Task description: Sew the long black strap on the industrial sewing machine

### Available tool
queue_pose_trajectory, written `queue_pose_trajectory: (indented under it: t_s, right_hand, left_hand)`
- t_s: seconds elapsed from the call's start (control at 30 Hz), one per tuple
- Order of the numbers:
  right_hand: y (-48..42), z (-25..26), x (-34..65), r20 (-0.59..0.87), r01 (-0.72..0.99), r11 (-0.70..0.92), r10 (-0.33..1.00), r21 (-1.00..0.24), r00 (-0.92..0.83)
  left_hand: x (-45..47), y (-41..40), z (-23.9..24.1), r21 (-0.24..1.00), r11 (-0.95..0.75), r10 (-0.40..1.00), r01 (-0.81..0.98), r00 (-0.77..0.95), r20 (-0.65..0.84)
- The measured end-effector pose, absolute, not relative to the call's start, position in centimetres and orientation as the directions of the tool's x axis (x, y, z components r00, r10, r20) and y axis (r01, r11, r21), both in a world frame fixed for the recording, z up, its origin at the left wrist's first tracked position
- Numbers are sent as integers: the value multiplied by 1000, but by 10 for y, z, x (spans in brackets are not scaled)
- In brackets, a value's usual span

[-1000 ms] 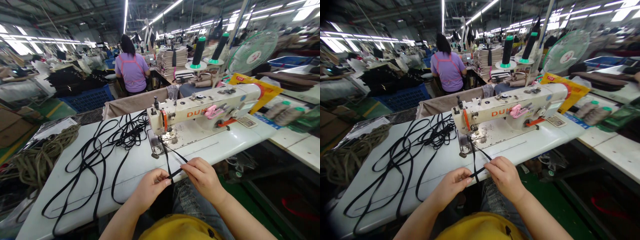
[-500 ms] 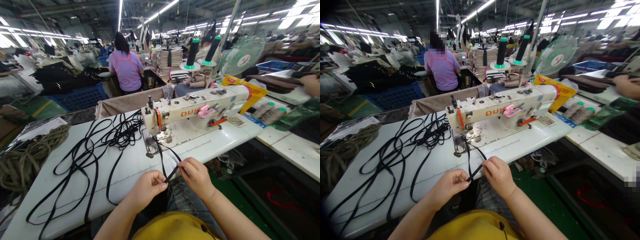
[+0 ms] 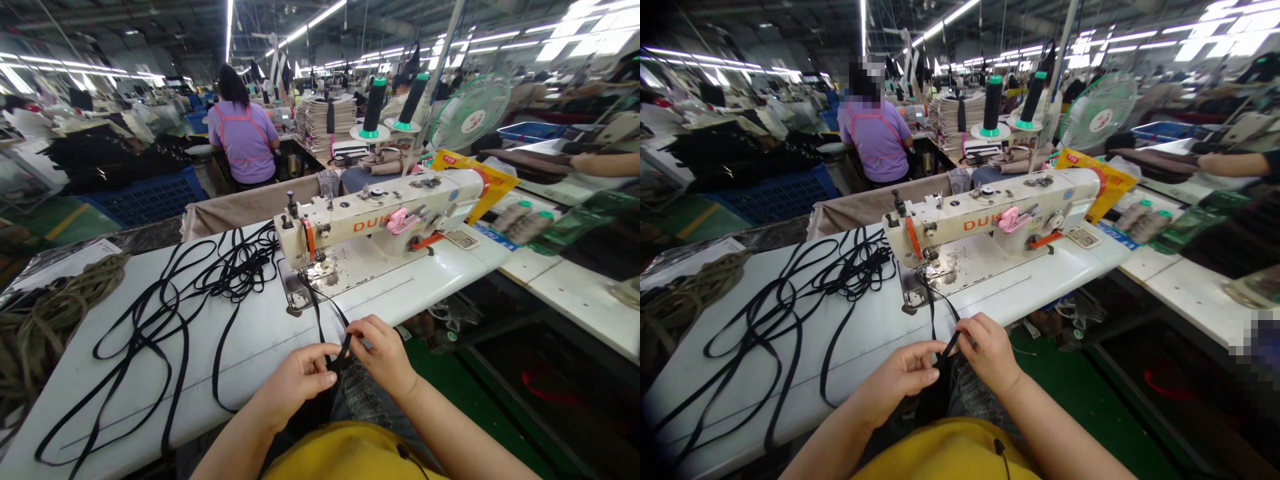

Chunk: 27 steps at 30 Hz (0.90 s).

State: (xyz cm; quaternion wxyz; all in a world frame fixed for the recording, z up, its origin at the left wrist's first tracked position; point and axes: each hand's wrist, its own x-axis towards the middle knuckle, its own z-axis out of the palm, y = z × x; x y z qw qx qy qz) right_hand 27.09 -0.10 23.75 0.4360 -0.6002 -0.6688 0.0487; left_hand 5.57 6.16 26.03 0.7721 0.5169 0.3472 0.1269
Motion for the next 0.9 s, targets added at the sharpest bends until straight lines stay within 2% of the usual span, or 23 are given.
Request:
queue_pose_trajectory:
  t_s: [0.13,0.27,0.4,0.5,0.6,0.77,0.9]
  right_hand:
    - [0,236,262,438,651,250,888,-717,142]
    - [-3,236,254,362,551,232,922,-802,140]
    - [-5,238,247,277,455,189,951,-870,135]
    - [-6,239,243,170,343,101,969,-934,180]
    - [-6,243,241,95,225,53,979,-973,181]
    - [-8,253,244,64,157,40,987,-987,147]
    - [-7,257,247,-16,17,-18,989,-1000,146]
  left_hand:
    - [60,61,261,900,422,572,107,739,-356]
    - [64,62,260,928,350,608,126,723,-327]
    - [66,64,258,983,147,699,111,691,-182]
    - [66,67,254,992,28,762,119,640,-99]
    - [66,68,251,991,24,779,133,618,-102]
    - [68,69,251,994,43,763,97,640,-96]
    - [67,70,251,987,77,750,139,645,-149]
